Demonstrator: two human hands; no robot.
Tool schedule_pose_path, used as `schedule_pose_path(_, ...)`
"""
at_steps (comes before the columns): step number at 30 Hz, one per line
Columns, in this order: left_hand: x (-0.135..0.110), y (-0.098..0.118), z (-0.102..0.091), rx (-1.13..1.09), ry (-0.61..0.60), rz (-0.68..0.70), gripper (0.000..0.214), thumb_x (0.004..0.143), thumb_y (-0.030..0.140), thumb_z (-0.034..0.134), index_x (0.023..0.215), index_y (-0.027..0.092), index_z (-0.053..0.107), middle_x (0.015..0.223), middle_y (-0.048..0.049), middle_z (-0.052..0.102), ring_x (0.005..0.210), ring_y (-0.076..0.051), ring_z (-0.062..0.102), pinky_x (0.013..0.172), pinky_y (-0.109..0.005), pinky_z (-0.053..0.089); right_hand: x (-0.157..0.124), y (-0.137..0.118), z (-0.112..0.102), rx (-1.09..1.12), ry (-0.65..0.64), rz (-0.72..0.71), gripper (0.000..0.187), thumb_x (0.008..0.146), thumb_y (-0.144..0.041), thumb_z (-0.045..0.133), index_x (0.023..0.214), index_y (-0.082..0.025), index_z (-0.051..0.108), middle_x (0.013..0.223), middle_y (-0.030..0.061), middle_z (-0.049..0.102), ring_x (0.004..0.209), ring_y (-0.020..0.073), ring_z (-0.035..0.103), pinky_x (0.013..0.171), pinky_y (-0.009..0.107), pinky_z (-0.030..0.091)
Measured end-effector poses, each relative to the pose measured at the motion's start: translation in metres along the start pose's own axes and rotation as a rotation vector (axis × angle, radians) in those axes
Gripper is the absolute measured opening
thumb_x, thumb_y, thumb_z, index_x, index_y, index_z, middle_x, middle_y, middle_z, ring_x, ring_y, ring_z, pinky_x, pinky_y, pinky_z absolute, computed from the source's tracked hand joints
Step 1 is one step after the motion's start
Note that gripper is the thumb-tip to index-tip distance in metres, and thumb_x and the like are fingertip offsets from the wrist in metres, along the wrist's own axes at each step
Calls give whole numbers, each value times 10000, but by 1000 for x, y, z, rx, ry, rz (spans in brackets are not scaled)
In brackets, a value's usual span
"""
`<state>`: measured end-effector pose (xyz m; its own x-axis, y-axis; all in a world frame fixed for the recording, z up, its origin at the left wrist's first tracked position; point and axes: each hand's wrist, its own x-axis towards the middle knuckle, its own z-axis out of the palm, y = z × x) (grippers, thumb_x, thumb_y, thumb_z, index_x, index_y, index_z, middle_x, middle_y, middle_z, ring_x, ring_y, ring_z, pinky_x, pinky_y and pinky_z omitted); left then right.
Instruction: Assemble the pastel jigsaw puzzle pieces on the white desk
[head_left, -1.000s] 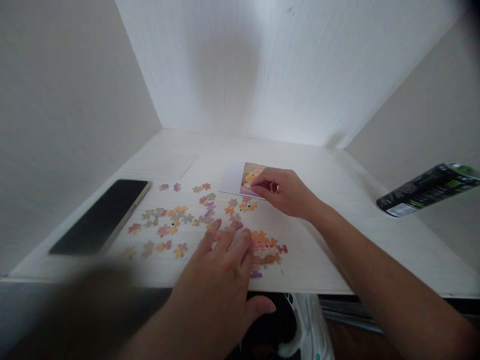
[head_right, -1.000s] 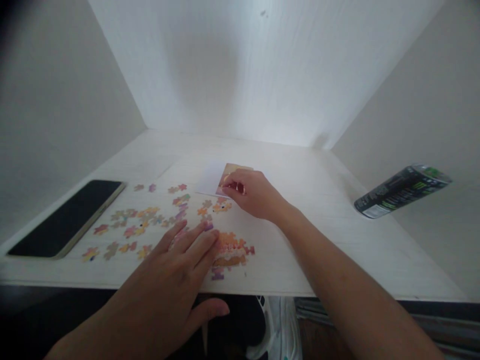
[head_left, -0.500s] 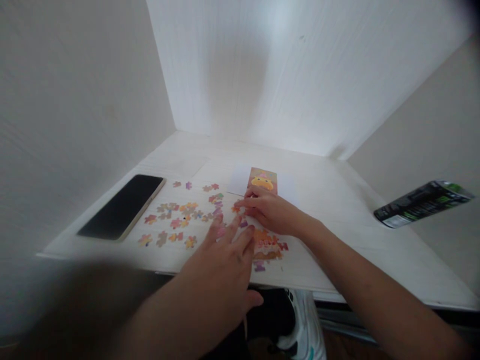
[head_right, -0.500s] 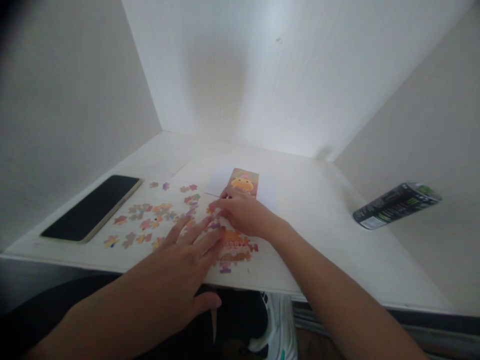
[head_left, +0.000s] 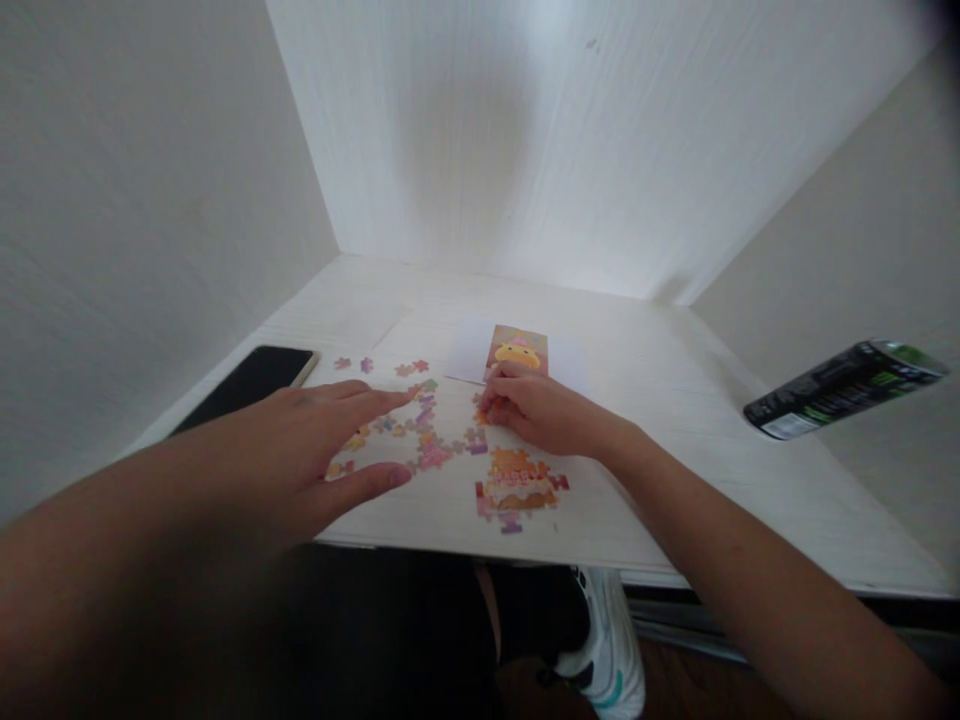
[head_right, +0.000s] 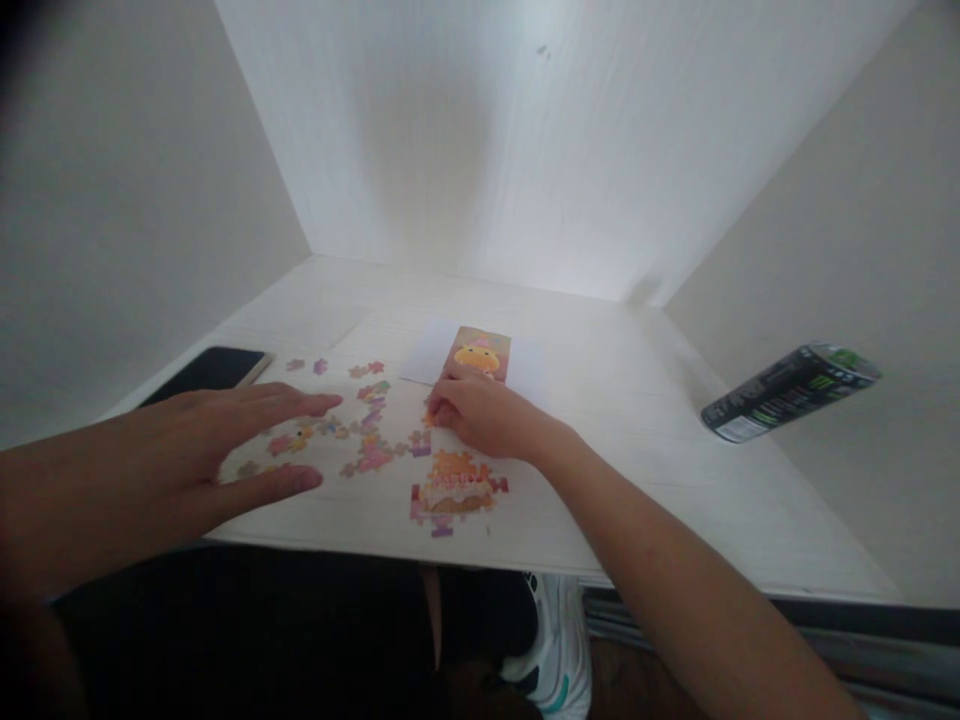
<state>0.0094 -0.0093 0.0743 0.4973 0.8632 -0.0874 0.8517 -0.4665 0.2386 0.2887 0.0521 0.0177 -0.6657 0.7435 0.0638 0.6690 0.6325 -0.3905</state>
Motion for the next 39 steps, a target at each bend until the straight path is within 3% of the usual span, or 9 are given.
schedule_pose_path(5,1,7,-2,-13,22,18,608,861,657,466,1303,262,600,1344,-60,616,1220,-341,570,1037,-507,433,0,2,0,13,-12,-55,224,930,-241,516,1077,-209,681,1093,97,591,1035,218,529,928,369,406)
schedule_pose_path(12,2,21,0,-28,1,35,575,872,635,478,1298,269,602,1409,-46,565,1313,-316,495,1133,-487,343,-2,-2,-3,32,-51,-31,168,897,-175,516,960,-192,670,1079,97,575,1035,223,516,918,379,405)
schedule_pose_path(16,4,29,-2,-10,-35,47,551,896,604,470,1317,267,581,1400,-50,573,1310,-301,496,1129,-461,342,-3,-1,-3,43,-63,-53,202,890,-207,555,1058,-209,667,1127,98,570,1080,235,505,934,389,395)
schedule_pose_path(23,5,36,0,-35,-83,40,562,884,615,490,1333,286,565,1373,-35,595,1268,-297,531,1093,-435,367,-5,-2,-9,45,-105,-61,118,863,-196,583,943,-190,669,1082,96,578,1041,227,518,930,371,405)
schedule_pose_path(28,14,40,8,-40,-52,118,465,905,560,493,1269,293,601,1291,-35,646,1175,-269,600,1022,-400,433,-8,-5,-15,30,-114,-75,90,844,-146,577,898,-172,644,1058,96,578,1002,207,530,919,343,414)
schedule_pose_path(33,19,55,17,-27,-60,199,314,913,461,523,1130,273,650,1173,-44,693,1104,-288,631,957,-442,465,-8,-6,-16,101,-135,-71,84,810,-110,596,856,-173,626,924,52,635,848,159,547,794,287,429)
schedule_pose_path(39,25,75,27,-49,-53,335,183,928,365,541,902,234,666,938,-31,696,866,-240,656,786,-379,494,-9,10,-18,271,-143,-30,84,812,-162,621,895,-172,621,796,6,616,699,116,517,639,241,407)
